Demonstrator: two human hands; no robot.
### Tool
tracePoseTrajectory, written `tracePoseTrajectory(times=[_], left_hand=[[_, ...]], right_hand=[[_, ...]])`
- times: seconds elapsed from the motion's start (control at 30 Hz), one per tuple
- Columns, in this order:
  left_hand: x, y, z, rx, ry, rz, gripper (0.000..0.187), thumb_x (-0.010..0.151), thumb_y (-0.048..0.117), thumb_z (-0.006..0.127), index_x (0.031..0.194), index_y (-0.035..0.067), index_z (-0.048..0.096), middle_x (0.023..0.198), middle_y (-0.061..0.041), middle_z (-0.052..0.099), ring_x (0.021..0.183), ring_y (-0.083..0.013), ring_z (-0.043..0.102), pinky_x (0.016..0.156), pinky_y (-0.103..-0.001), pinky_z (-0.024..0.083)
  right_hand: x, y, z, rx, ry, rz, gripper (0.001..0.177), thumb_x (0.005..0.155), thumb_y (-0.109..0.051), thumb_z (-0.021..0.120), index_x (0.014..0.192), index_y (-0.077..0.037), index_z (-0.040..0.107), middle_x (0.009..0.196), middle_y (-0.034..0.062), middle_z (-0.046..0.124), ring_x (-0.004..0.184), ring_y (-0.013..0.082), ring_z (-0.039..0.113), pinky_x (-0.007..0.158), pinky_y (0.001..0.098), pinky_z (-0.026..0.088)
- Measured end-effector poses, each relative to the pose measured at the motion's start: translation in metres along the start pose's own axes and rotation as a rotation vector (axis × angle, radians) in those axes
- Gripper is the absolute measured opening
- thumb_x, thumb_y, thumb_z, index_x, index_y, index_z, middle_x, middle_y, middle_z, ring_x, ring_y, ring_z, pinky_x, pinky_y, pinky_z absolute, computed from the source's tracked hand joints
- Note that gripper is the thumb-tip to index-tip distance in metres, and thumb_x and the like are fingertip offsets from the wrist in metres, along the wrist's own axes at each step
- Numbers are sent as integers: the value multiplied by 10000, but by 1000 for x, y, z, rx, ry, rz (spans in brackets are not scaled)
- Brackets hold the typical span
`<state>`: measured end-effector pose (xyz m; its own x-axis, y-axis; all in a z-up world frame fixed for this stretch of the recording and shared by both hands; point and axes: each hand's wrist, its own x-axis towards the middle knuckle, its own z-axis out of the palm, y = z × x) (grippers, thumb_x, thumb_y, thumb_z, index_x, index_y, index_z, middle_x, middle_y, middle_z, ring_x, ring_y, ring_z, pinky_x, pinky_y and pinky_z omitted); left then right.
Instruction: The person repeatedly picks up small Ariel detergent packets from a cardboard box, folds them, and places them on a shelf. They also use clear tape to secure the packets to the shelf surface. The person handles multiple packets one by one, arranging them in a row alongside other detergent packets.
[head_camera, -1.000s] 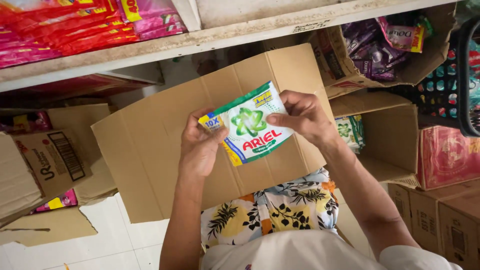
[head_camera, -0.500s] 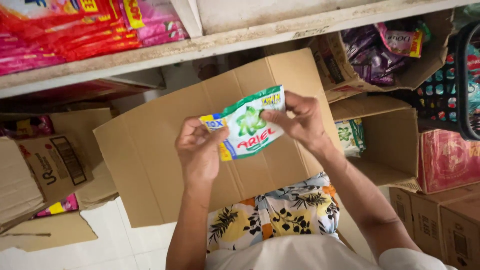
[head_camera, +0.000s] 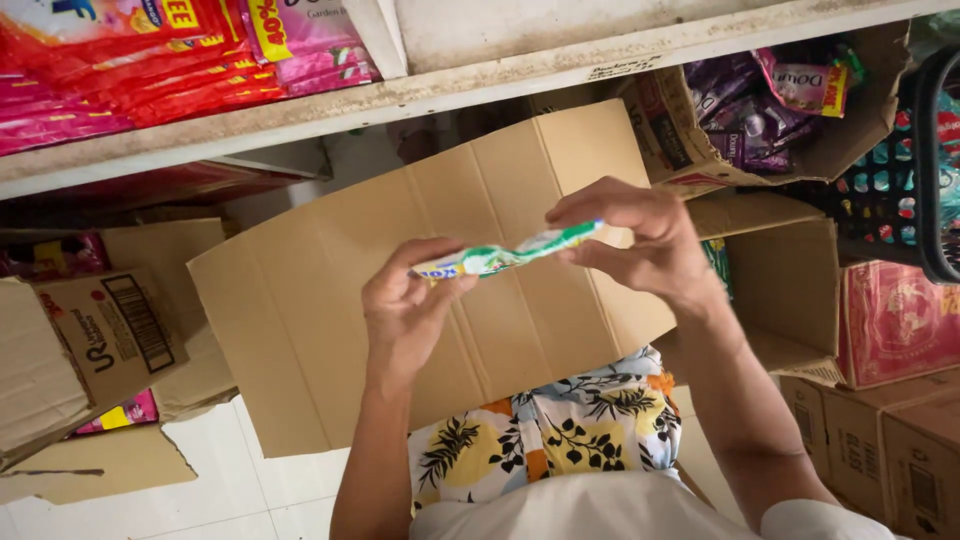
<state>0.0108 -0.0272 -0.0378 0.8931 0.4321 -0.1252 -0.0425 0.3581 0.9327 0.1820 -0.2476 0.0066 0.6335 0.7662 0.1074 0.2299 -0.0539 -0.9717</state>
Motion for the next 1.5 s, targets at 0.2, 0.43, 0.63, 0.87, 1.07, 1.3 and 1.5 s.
tracePoseTrajectory(times=[0.2, 0.43, 0.63, 0.87, 1.07, 1.3, 1.5], left_hand=[[5, -5, -2, 393, -218, 163, 397, 910, -69, 762, 1283, 41, 683, 1357, -122, 640, 1232, -219, 642, 1026, -340, 554], [4, -5, -13, 195, -284, -75, 330, 939, 31, 732, 1268, 23, 702, 1327, -96, 693, 1246, -195, 651, 1050, -328, 552], [21, -26, -6, 111, -81, -110, 267, 953, 27, 726, 1215, -23, 716, 1119, -70, 756, 1017, -123, 697, 916, -282, 571], [25, -18, 2, -7, 55, -96, 263, 992, 89, 709, 1225, -32, 709, 1033, -45, 743, 907, -77, 662, 835, -249, 558], [18, -11, 36, 33, 194, -106, 226, 998, 136, 713, 1159, -23, 720, 996, -22, 715, 854, -66, 626, 757, -244, 531], [25, -18, 26, -88, 163, -158, 252, 954, 142, 718, 1150, -15, 710, 1007, -29, 726, 874, -78, 666, 785, -253, 558], [34, -26, 19, -285, 120, -136, 210, 999, 74, 700, 1177, -37, 695, 1046, -71, 720, 917, -118, 666, 851, -300, 554]], right_hand=[[1, 29, -1, 81, -127, 22, 294, 825, 26, 817, 1103, -42, 751, 1139, 105, 762, 1057, 190, 734, 945, 344, 589], [-3, 10, -10, 282, -126, 115, 156, 797, 4, 798, 944, -41, 771, 1029, 89, 785, 962, 192, 751, 782, 327, 605], [1, 21, 9, -428, 93, 1, 127, 828, -50, 853, 896, -32, 747, 829, 65, 730, 811, 156, 641, 734, 321, 500], [-4, 25, 9, 313, 174, 323, 36, 933, -17, 749, 954, -31, 724, 932, 4, 752, 883, 58, 666, 794, 231, 558], [-2, 33, 14, 619, 82, 224, 132, 869, 32, 780, 987, -11, 738, 933, 45, 738, 850, 103, 694, 746, 265, 572], [-4, 40, 9, 400, 110, 186, 169, 877, 64, 775, 1023, -16, 744, 997, 71, 756, 910, 126, 702, 847, 280, 592], [12, 12, 26, 850, 137, 359, 405, 799, -65, 767, 1193, -95, 677, 1077, 35, 773, 963, 119, 739, 871, 299, 603]])
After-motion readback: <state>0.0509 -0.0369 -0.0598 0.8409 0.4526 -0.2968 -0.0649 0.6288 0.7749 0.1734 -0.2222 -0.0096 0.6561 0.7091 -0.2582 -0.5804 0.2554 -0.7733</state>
